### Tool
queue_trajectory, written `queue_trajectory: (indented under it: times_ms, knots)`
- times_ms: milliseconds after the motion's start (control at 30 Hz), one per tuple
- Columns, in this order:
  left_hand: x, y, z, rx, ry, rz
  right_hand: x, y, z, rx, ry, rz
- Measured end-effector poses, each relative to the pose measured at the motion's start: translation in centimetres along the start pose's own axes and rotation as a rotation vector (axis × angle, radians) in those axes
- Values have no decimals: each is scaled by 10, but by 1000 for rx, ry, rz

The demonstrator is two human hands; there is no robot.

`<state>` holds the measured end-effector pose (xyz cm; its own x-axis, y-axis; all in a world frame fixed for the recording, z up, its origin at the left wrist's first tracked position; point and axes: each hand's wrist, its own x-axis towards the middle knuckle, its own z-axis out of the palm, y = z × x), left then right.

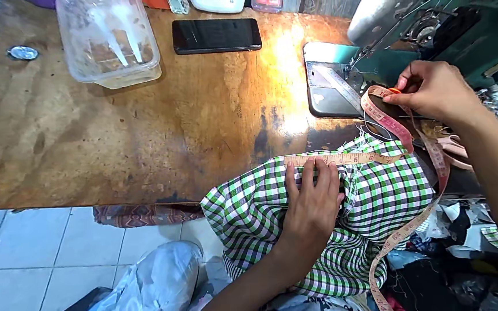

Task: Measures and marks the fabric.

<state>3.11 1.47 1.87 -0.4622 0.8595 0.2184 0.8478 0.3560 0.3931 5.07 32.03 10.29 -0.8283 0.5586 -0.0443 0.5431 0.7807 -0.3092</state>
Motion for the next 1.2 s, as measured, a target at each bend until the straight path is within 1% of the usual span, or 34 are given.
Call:
queue_trajectory:
  times_ms: [67,200,333,700,767,833,967,1100,1200]
  knots:
    - [0,0,0,10,5,1,-7,1,-5,-21,8,-42]
    - [0,0,0,15,-11,-1,-13,13,-12,-4,24,-41]
    - [0,-1,1,1,10,-1,-16,25,-13,29,20,-66]
    - [-1,-3,4,-36,60,6,-16,28,-6,132,49,59]
    - [-1,-3,3,-42,54,4,-16,29,-5,138,42,64]
    - [-1,-3,4,-42,53,1,-16,31,-4,128,50,27]
    - [-2,-4,5,-38,64,4,-21,24,-6,28,77,-63]
    - [-2,-4,6,-32,88,6,-39,-1,-7,-255,162,-174]
    - [-2,-3,6,-27,93,2,-53,-19,-8,-386,156,-210]
